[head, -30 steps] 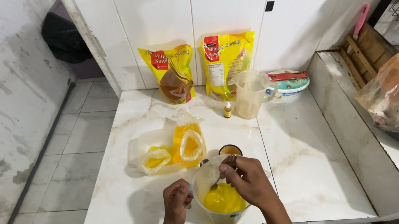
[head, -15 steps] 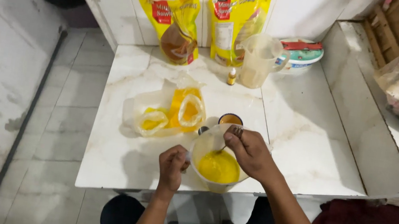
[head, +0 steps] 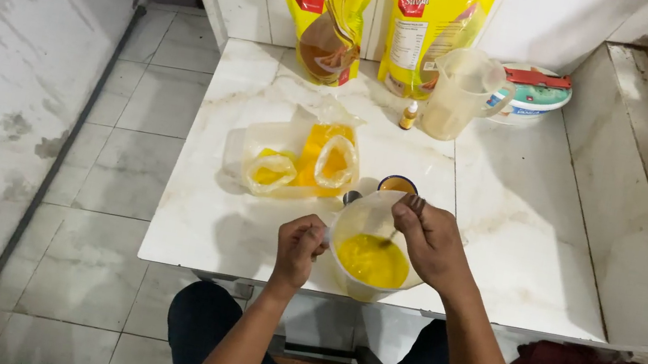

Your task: Stirring a yellow liquid in a container using a fork and pouring additional liquid from a small cup.

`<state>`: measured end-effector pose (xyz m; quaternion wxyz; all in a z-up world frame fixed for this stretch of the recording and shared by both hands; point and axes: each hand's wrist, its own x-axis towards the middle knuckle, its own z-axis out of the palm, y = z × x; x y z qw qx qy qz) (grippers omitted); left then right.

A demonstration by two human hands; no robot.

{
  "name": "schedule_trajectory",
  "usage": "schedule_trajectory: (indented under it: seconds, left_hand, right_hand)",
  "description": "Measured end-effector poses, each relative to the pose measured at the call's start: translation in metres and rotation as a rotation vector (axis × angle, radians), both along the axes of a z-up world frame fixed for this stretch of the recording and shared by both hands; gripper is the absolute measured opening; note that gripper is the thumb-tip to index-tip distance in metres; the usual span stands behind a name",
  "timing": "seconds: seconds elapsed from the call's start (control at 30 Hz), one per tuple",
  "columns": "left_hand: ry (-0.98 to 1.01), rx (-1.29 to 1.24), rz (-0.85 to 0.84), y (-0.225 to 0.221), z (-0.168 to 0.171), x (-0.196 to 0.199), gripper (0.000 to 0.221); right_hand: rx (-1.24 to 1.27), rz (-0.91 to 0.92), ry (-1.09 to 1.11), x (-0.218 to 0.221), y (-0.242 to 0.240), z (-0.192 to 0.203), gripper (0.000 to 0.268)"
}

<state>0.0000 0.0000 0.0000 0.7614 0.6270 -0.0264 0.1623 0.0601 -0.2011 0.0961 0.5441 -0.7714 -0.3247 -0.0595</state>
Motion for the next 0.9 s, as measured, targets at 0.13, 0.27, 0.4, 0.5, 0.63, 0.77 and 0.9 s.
schedule_trajectory:
  seconds: [0.13,0.27,0.4,0.5,0.63,0.77,0.9]
  left_hand:
    - [-0.007,0.004,0.005,0.000,0.004,0.001,0.036]
    - [-0.024,-0.005,0.000,0.001,0.004,0.001,0.034]
    - [-0.016,0.001,0.002,0.000,-0.003,0.002,0.037]
    - [-0.025,0.010,0.003,0.001,0.005,0.001,0.037]
    - [-0.017,-0.003,-0.009,0.002,-0.006,0.002,0.041]
    - [-0.031,0.015,0.000,0.002,-0.012,0.002,0.041]
    - [-0.025,0.030,-0.002,0.003,-0.004,0.003,0.039]
  right_hand:
    - [-0.027,0.071,0.044,-0.004,0.001,0.004,0.039]
    - [0.011,0.020,0.046,-0.004,0.003,0.005,0.039]
    - [0.041,-0.167,0.038,0.007,-0.001,-0.016,0.040]
    - [0.027,-0.105,0.079,0.000,0.000,-0.008,0.039]
    - [0.012,-0.024,0.117,-0.009,0.007,0.011,0.035]
    - [0.014,-0.031,0.041,-0.005,0.003,0.002,0.032]
    - [0.027,0.037,0.056,-0.002,0.001,-0.007,0.033]
